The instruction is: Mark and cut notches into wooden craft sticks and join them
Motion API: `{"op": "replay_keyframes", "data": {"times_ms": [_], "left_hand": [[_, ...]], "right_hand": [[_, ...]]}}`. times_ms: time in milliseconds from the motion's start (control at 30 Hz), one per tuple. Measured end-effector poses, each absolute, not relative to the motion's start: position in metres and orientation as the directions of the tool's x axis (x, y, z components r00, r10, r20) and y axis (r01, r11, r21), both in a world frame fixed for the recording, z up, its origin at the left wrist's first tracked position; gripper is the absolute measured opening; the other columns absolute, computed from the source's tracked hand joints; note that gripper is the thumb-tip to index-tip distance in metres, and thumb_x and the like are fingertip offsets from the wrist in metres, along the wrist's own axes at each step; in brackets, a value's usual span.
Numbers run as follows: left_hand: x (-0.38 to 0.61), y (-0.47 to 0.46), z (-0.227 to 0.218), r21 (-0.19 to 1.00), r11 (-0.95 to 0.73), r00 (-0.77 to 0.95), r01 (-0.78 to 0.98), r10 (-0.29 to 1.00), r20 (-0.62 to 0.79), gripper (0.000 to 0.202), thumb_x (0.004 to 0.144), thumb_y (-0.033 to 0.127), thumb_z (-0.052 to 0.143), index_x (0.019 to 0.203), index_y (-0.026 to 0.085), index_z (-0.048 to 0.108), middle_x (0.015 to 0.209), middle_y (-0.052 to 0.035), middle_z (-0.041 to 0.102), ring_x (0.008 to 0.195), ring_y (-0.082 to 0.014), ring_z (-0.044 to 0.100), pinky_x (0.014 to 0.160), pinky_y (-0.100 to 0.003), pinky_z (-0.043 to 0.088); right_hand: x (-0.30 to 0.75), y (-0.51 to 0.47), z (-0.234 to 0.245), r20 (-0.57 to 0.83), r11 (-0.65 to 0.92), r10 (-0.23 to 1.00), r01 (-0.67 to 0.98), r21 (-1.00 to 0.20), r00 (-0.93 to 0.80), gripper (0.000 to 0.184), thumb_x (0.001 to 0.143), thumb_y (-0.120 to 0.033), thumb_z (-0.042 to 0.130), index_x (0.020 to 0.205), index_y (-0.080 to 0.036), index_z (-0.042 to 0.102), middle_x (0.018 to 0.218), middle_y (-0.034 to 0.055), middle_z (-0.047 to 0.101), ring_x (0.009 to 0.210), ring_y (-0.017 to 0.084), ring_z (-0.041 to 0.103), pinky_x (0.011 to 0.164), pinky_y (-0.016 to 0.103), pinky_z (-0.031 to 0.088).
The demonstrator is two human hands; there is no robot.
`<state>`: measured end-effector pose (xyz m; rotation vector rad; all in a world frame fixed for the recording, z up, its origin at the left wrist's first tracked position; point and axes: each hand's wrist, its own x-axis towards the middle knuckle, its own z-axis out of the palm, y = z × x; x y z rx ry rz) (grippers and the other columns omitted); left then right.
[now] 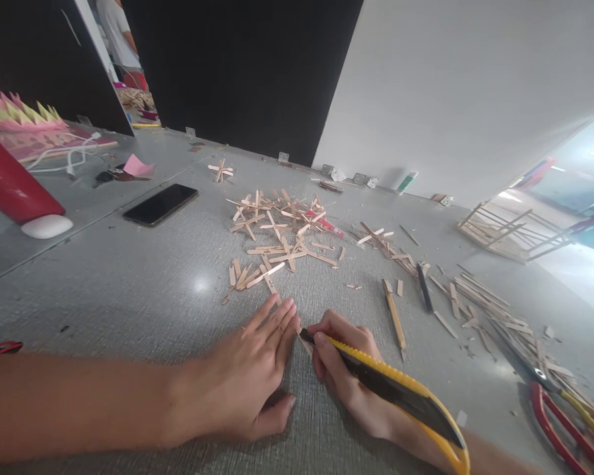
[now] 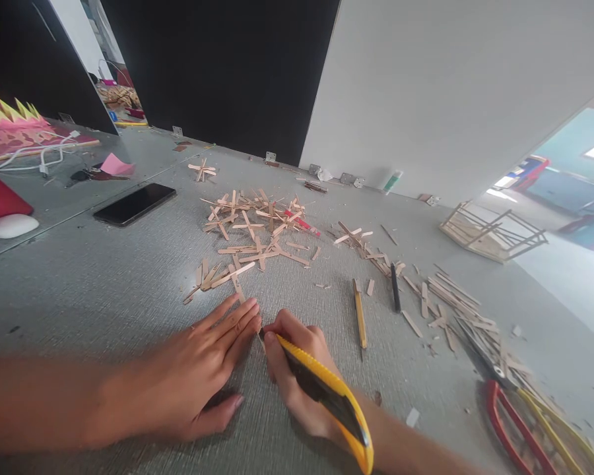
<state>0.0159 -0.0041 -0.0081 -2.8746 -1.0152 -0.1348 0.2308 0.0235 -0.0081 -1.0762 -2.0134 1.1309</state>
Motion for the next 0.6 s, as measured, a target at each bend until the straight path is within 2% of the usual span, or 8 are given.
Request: {"op": "replay_keyframes", "data": {"times_ms": [167, 367, 600], "left_hand": [[0.0159, -0.0033, -0.0069, -0.044, -0.774, 0.774, 0.631, 0.626, 0.091, 0.08, 0.104, 0.051, 0.035, 0.146, -0.017, 0.045, 0.15, -0.0376, 0.046, 0.148, -0.0475, 0.037, 0.126, -0.057, 0.014], [0.0153, -0.0039, -0.0112, -0.031, -0.773, 0.772, 0.633, 0.629, 0.091, 0.081, 0.104, 0.052, 0.036, 0.147, -0.016, 0.044, 0.151, -0.0372, 0.045, 0.149, -0.0469, 0.037, 0.127, -0.057, 0.01], [0.0154, -0.0032, -0.0106, -0.036, -0.781, 0.781, 0.624, 0.619, 0.086, 0.08, 0.105, 0.051, 0.033, 0.147, -0.016, 0.044, 0.152, -0.0374, 0.044, 0.149, -0.0471, 0.036, 0.126, -0.057, 0.012]], "right_hand": [[0.2313, 0.0228, -0.009, 0.106, 0.319, 0.853, 0.351, -0.88, -0.511, 0.036, 0.108, -0.042, 0.045, 0.077, -0.023, 0.048, 0.055, -0.0049, 0.053, 0.045, 0.01, 0.046, 0.047, 0.024, 0.036], [0.2315, 0.0246, -0.007, 0.038, 0.213, 0.87, 0.306, -0.928, -0.492, 0.034, 0.107, -0.049, 0.047, 0.09, -0.02, 0.056, 0.055, -0.0049, 0.055, 0.04, 0.008, 0.043, 0.039, 0.02, 0.031], [0.23, 0.0248, -0.0035, 0.036, 0.216, 0.866, 0.309, -0.926, -0.499, 0.036, 0.107, -0.049, 0.047, 0.084, -0.022, 0.052, 0.053, -0.0052, 0.053, 0.042, 0.009, 0.045, 0.042, 0.021, 0.033]]}}
